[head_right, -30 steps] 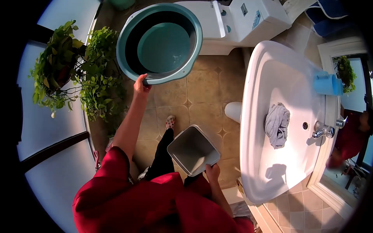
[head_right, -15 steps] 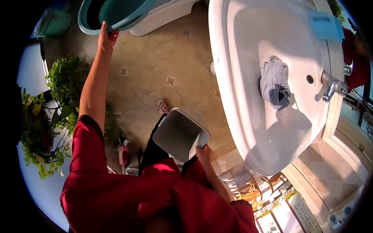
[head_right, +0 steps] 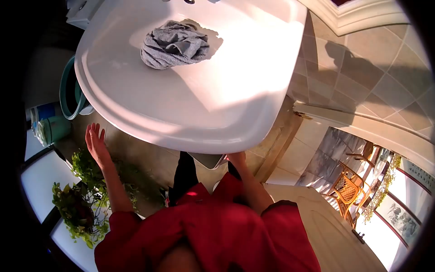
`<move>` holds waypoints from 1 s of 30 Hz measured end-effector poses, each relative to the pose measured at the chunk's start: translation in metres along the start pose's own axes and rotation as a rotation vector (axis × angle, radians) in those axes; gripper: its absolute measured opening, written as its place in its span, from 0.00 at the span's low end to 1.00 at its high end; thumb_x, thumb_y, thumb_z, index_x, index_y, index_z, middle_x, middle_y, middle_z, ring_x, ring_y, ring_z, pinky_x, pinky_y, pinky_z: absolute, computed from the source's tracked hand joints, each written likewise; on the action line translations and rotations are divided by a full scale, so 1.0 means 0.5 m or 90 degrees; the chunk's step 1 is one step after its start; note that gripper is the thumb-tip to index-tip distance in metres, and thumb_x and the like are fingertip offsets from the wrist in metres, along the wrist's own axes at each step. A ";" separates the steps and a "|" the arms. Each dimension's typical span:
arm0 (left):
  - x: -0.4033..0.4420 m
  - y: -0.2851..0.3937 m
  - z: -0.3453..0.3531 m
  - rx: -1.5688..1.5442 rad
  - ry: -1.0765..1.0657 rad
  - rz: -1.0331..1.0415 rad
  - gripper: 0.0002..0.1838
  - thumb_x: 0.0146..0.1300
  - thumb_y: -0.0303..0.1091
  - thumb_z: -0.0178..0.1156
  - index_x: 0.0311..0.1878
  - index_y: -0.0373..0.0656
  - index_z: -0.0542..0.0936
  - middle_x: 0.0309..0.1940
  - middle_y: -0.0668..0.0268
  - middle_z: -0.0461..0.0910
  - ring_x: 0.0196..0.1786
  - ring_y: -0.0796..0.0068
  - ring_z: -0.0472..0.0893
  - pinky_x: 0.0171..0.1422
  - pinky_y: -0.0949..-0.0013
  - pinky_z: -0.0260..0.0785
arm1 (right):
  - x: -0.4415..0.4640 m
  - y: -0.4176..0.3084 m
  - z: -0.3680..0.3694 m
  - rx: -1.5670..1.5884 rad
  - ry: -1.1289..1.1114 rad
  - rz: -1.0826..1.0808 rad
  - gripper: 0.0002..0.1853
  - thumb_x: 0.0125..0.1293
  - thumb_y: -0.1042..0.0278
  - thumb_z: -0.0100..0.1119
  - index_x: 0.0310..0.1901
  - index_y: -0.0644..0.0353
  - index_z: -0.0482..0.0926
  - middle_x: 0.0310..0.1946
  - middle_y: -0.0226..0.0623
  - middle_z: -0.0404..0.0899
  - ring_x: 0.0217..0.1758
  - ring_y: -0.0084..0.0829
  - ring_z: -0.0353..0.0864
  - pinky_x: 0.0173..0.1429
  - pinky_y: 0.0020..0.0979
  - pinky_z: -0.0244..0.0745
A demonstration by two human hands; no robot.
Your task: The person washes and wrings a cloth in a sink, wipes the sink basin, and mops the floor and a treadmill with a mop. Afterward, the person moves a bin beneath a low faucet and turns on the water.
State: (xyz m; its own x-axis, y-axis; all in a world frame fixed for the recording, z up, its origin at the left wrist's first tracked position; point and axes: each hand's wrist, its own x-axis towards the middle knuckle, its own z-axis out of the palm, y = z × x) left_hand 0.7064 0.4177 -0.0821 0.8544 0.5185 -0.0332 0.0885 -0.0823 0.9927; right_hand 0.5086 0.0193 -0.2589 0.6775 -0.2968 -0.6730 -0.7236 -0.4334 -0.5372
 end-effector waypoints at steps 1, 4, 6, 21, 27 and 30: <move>-0.048 0.044 0.032 0.079 0.003 0.087 0.24 0.66 0.42 0.50 0.59 0.36 0.65 0.57 0.55 0.68 0.58 0.63 0.70 0.60 0.61 0.64 | 0.007 0.000 -0.044 0.016 -0.063 0.102 0.19 0.52 0.51 0.59 0.37 0.59 0.76 0.25 0.36 0.80 0.22 0.30 0.80 0.32 0.34 0.74; -0.153 0.147 0.155 0.328 -0.026 0.428 0.21 0.66 0.36 0.48 0.59 0.36 0.65 0.58 0.57 0.67 0.59 0.63 0.68 0.63 0.61 0.60 | 0.039 0.057 -0.121 0.144 0.049 0.155 0.30 0.43 0.43 0.64 0.32 0.67 0.76 0.25 0.40 0.80 0.27 0.36 0.81 0.36 0.34 0.74; -0.185 0.172 0.238 0.442 -0.099 0.584 0.21 0.66 0.37 0.48 0.59 0.36 0.65 0.60 0.57 0.64 0.61 0.61 0.65 0.65 0.60 0.56 | 0.089 0.103 -0.141 0.099 0.084 0.124 0.30 0.43 0.42 0.63 0.31 0.68 0.76 0.25 0.44 0.79 0.31 0.41 0.80 0.37 0.36 0.73; -0.213 0.161 0.329 0.576 -0.335 0.473 0.23 0.65 0.39 0.34 0.56 0.37 0.68 0.62 0.56 0.61 0.64 0.60 0.62 0.66 0.58 0.54 | 0.479 0.103 -0.193 0.487 0.155 0.263 0.27 0.46 0.47 0.69 0.20 0.69 0.77 0.15 0.39 0.76 0.14 0.27 0.76 0.17 0.24 0.74; -0.190 0.169 0.294 0.740 -0.426 0.527 0.19 0.63 0.37 0.35 0.51 0.41 0.70 0.57 0.59 0.68 0.60 0.59 0.67 0.64 0.54 0.59 | 0.632 0.005 -0.144 0.676 0.225 0.322 0.24 0.46 0.52 0.72 0.28 0.71 0.78 0.22 0.42 0.79 0.15 0.32 0.77 0.14 0.29 0.74; -0.186 0.153 0.230 0.716 -0.216 0.361 0.17 0.63 0.39 0.40 0.50 0.41 0.69 0.51 0.55 0.71 0.56 0.54 0.70 0.65 0.50 0.56 | 0.664 -0.050 -0.130 0.854 0.216 0.310 0.22 0.50 0.57 0.69 0.34 0.71 0.76 0.25 0.44 0.78 0.16 0.35 0.77 0.18 0.33 0.79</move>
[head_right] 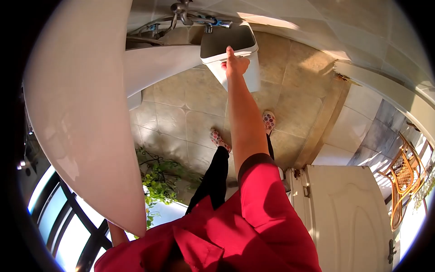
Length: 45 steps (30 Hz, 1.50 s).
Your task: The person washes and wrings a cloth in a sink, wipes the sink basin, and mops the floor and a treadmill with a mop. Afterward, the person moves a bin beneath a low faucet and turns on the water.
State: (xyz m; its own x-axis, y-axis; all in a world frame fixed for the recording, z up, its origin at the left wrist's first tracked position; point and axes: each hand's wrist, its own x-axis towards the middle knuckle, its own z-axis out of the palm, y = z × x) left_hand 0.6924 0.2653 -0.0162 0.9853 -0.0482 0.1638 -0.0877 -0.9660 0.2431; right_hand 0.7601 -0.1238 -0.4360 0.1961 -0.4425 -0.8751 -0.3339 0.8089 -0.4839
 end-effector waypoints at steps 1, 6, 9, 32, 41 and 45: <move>0.005 -0.010 -0.018 0.041 -0.058 0.098 0.21 0.66 0.46 0.38 0.56 0.44 0.64 0.55 0.53 0.67 0.59 0.53 0.67 0.66 0.46 0.54 | -0.001 0.007 0.017 0.037 -0.011 0.006 0.21 0.51 0.58 0.68 0.35 0.71 0.76 0.26 0.46 0.78 0.16 0.38 0.78 0.20 0.35 0.80; 0.041 0.136 0.044 0.060 -0.020 0.326 0.22 0.69 0.45 0.32 0.54 0.38 0.66 0.46 0.49 0.72 0.52 0.48 0.73 0.61 0.44 0.62 | -0.007 0.028 0.071 0.189 -0.056 0.040 0.17 0.54 0.66 0.64 0.36 0.73 0.73 0.24 0.47 0.77 0.18 0.39 0.78 0.23 0.36 0.82; 0.042 0.120 0.043 0.002 -0.027 0.250 0.21 0.69 0.44 0.32 0.51 0.38 0.67 0.44 0.49 0.73 0.51 0.50 0.73 0.61 0.44 0.63 | 0.003 0.060 0.081 0.199 -0.072 0.055 0.15 0.54 0.68 0.63 0.36 0.73 0.72 0.24 0.48 0.77 0.17 0.39 0.78 0.23 0.36 0.81; 0.023 0.062 0.020 0.018 -0.059 0.153 0.18 0.61 0.32 0.32 0.40 0.34 0.73 0.46 0.53 0.75 0.56 0.52 0.71 0.68 0.46 0.50 | -0.206 -0.180 0.146 -0.395 -0.157 -0.586 0.30 0.50 0.41 0.59 0.38 0.66 0.75 0.32 0.50 0.79 0.38 0.44 0.81 0.42 0.39 0.74; 0.033 0.098 0.027 0.048 -0.055 0.210 0.19 0.61 0.31 0.31 0.39 0.35 0.73 0.46 0.54 0.75 0.57 0.53 0.70 0.70 0.47 0.47 | -0.151 -0.326 0.185 -0.944 -0.290 -0.783 0.13 0.52 0.64 0.53 0.36 0.63 0.76 0.36 0.48 0.79 0.41 0.45 0.79 0.44 0.41 0.75; 0.034 0.094 0.025 0.038 -0.058 0.214 0.19 0.61 0.30 0.30 0.39 0.35 0.74 0.46 0.54 0.76 0.57 0.54 0.70 0.70 0.48 0.46 | -0.044 -0.296 0.262 -1.124 -0.214 -0.899 0.19 0.53 0.56 0.58 0.43 0.60 0.76 0.37 0.43 0.80 0.37 0.41 0.81 0.37 0.39 0.77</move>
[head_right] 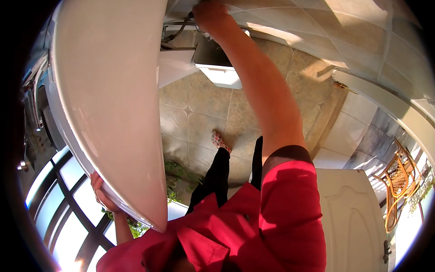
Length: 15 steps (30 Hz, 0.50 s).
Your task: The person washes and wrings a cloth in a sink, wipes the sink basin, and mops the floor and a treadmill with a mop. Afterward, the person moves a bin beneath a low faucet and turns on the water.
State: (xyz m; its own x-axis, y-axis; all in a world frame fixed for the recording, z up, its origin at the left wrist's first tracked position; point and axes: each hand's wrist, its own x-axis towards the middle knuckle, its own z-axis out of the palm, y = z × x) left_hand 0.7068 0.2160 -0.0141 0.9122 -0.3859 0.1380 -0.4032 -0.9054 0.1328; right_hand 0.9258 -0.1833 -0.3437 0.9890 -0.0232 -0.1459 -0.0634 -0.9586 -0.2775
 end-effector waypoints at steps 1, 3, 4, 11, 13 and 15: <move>0.003 0.000 0.000 -0.014 -0.001 -0.007 0.19 0.61 0.30 0.30 0.39 0.35 0.74 0.46 0.54 0.76 0.57 0.54 0.70 0.71 0.48 0.46 | 0.030 0.004 0.037 -0.063 0.006 0.004 0.25 0.54 0.49 0.61 0.48 0.59 0.76 0.37 0.41 0.81 0.34 0.40 0.83 0.34 0.38 0.79; 0.007 0.004 0.001 -0.043 -0.002 -0.023 0.19 0.62 0.30 0.30 0.39 0.35 0.74 0.46 0.54 0.76 0.57 0.55 0.70 0.71 0.49 0.46 | -0.012 0.004 -0.037 -0.025 -0.003 -0.002 0.14 0.52 0.64 0.56 0.40 0.59 0.77 0.39 0.43 0.79 0.41 0.42 0.79 0.42 0.40 0.76; 0.008 0.007 0.001 -0.055 0.006 -0.032 0.20 0.62 0.31 0.29 0.40 0.35 0.74 0.46 0.54 0.76 0.57 0.55 0.70 0.71 0.49 0.45 | -0.039 0.003 -0.074 -0.007 -0.006 -0.006 0.09 0.51 0.71 0.54 0.36 0.59 0.78 0.40 0.43 0.78 0.44 0.42 0.78 0.46 0.41 0.74; 0.012 0.002 -0.012 -0.091 -0.017 -0.041 0.20 0.64 0.35 0.31 0.38 0.36 0.75 0.47 0.55 0.76 0.56 0.54 0.70 0.70 0.51 0.45 | -0.266 0.033 -0.051 0.332 0.253 0.202 0.16 0.56 0.67 0.53 0.49 0.52 0.71 0.42 0.42 0.77 0.43 0.43 0.78 0.42 0.40 0.74; 0.015 0.003 -0.015 -0.090 -0.009 -0.033 0.19 0.64 0.35 0.32 0.38 0.37 0.75 0.46 0.56 0.76 0.56 0.56 0.70 0.69 0.52 0.46 | -0.410 0.076 0.057 0.404 0.245 0.280 0.14 0.56 0.64 0.55 0.45 0.53 0.71 0.34 0.39 0.79 0.38 0.44 0.79 0.40 0.41 0.74; 0.019 0.005 -0.016 -0.091 -0.003 -0.028 0.19 0.64 0.35 0.32 0.38 0.37 0.75 0.45 0.57 0.76 0.56 0.57 0.71 0.69 0.53 0.47 | -0.607 0.116 0.156 0.345 0.038 0.336 0.11 0.54 0.63 0.55 0.38 0.55 0.73 0.29 0.40 0.79 0.36 0.45 0.78 0.39 0.40 0.73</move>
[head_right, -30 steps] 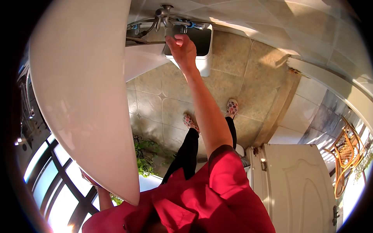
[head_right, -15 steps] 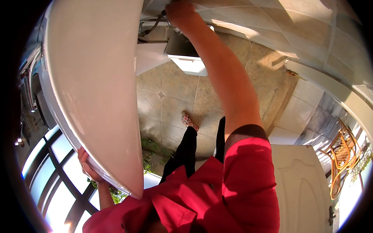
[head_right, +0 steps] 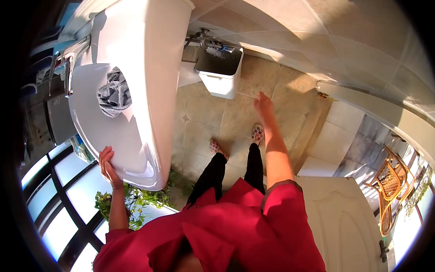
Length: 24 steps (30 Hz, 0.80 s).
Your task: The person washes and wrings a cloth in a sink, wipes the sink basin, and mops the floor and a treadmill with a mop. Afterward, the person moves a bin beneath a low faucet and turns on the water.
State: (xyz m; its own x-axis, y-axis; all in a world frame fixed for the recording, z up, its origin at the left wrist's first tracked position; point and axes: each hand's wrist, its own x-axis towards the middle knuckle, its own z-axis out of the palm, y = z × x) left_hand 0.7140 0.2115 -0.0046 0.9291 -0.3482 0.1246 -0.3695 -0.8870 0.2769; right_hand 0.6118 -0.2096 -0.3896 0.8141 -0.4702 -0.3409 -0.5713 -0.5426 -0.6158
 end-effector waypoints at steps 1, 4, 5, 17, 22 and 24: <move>-0.002 -0.007 0.001 0.007 0.006 0.008 0.19 0.64 0.35 0.32 0.37 0.38 0.75 0.44 0.58 0.77 0.54 0.58 0.72 0.69 0.54 0.48 | -0.092 0.054 -0.008 -0.072 -0.086 0.038 0.10 0.53 0.63 0.55 0.34 0.57 0.75 0.30 0.42 0.79 0.36 0.45 0.78 0.39 0.39 0.73; 0.000 -0.002 0.000 0.007 0.016 0.035 0.19 0.64 0.35 0.33 0.37 0.39 0.75 0.44 0.58 0.77 0.53 0.58 0.72 0.68 0.54 0.49 | -0.351 0.192 -0.037 -0.008 -0.228 0.152 0.13 0.52 0.63 0.56 0.37 0.61 0.78 0.34 0.45 0.79 0.39 0.42 0.78 0.43 0.38 0.73; 0.002 0.004 0.000 0.010 0.026 0.039 0.19 0.63 0.34 0.34 0.37 0.39 0.76 0.43 0.58 0.77 0.52 0.59 0.73 0.68 0.54 0.50 | -0.429 0.215 -0.050 -0.002 -0.238 0.240 0.13 0.52 0.63 0.55 0.36 0.63 0.78 0.32 0.45 0.80 0.33 0.39 0.80 0.39 0.36 0.74; -0.016 -0.029 0.009 -0.004 0.118 0.094 0.16 0.64 0.34 0.37 0.35 0.39 0.77 0.41 0.62 0.79 0.49 0.62 0.75 0.65 0.59 0.55 | -0.756 0.121 -0.078 0.209 -0.107 0.409 0.06 0.52 0.71 0.56 0.29 0.64 0.78 0.21 0.32 0.78 0.26 0.21 0.77 0.32 0.25 0.72; -0.013 -0.079 0.037 -0.008 0.119 0.088 0.17 0.65 0.37 0.38 0.34 0.41 0.77 0.40 0.63 0.79 0.48 0.61 0.75 0.63 0.59 0.57 | -0.822 0.095 -0.135 0.224 0.101 0.308 0.09 0.50 0.65 0.58 0.28 0.63 0.79 0.22 0.34 0.79 0.24 0.23 0.76 0.34 0.27 0.73; -0.008 -0.110 0.056 0.019 0.125 0.099 0.16 0.64 0.37 0.39 0.35 0.42 0.77 0.40 0.63 0.79 0.46 0.60 0.75 0.60 0.59 0.59 | -0.866 0.119 -0.175 0.134 0.021 0.312 0.10 0.50 0.65 0.57 0.26 0.64 0.79 0.20 0.35 0.78 0.23 0.25 0.75 0.32 0.28 0.72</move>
State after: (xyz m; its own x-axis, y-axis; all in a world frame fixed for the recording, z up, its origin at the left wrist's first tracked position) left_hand 0.7307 0.2532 -0.0469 0.8394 -0.4185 0.3468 -0.5049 -0.8367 0.2123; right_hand 0.2163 -0.0992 -0.2163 0.4511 -0.6565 -0.6046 -0.8477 -0.1033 -0.5203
